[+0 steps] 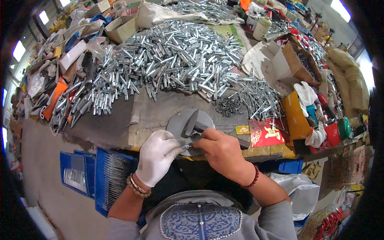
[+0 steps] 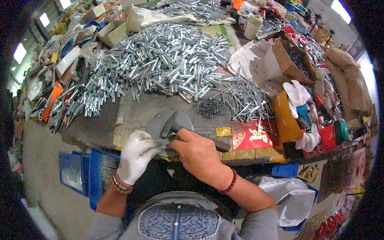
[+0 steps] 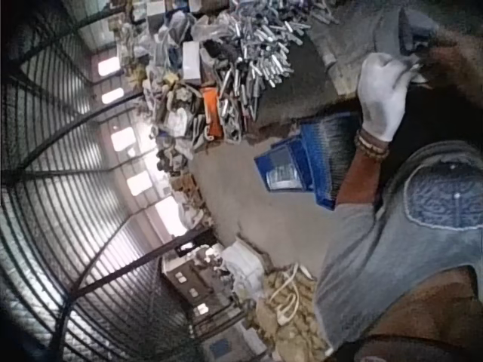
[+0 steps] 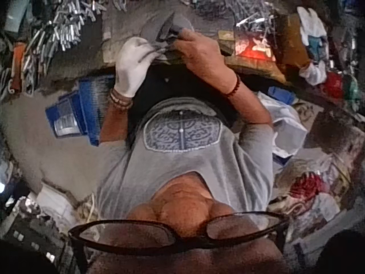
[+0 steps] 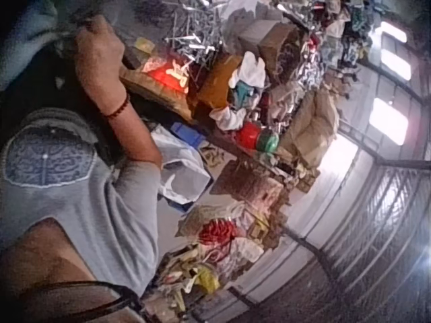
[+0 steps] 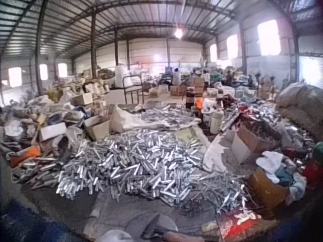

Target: The person assembles metal components by hammering metal pins into circular metal base plates using a hammer and a metal jig.

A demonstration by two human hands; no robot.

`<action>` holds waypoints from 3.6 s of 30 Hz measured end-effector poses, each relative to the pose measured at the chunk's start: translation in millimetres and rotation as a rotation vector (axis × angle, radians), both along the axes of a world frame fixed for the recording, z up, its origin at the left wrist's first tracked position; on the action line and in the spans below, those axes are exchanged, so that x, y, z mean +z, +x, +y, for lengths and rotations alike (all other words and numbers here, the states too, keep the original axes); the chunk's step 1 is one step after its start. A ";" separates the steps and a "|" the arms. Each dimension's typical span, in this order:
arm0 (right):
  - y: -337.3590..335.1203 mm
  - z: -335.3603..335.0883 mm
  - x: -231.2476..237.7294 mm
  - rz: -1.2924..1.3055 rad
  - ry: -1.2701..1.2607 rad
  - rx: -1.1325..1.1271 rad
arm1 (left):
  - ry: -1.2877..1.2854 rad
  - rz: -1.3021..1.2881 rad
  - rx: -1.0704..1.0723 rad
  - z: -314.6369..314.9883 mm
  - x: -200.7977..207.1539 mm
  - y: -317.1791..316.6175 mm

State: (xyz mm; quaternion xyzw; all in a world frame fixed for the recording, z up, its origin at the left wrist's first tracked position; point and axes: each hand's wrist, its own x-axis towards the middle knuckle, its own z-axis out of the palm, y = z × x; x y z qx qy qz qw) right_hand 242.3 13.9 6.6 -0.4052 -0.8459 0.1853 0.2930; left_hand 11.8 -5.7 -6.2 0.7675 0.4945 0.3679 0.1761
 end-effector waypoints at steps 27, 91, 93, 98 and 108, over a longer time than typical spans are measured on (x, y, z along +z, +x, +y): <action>9.8 31.3 16.4 0.006 -0.050 -0.106 | 0.021 -0.010 -0.010 -1.5 -4.3 -3.7; 16.6 -39.5 44.3 -0.042 0.114 -0.068 | -0.016 0.016 -0.005 -2.7 -5.9 -6.9; 16.1 -40.6 42.6 0.015 0.164 -0.082 | -0.035 0.005 -0.022 -3.8 -4.6 -7.7; 17.6 -41.1 29.5 -0.171 0.036 -0.033 | -0.019 0.062 -0.021 -0.8 -10.4 -7.9; 21.8 -47.9 43.3 0.090 0.254 -0.121 | -0.068 -0.028 -0.028 -2.7 -8.0 -8.4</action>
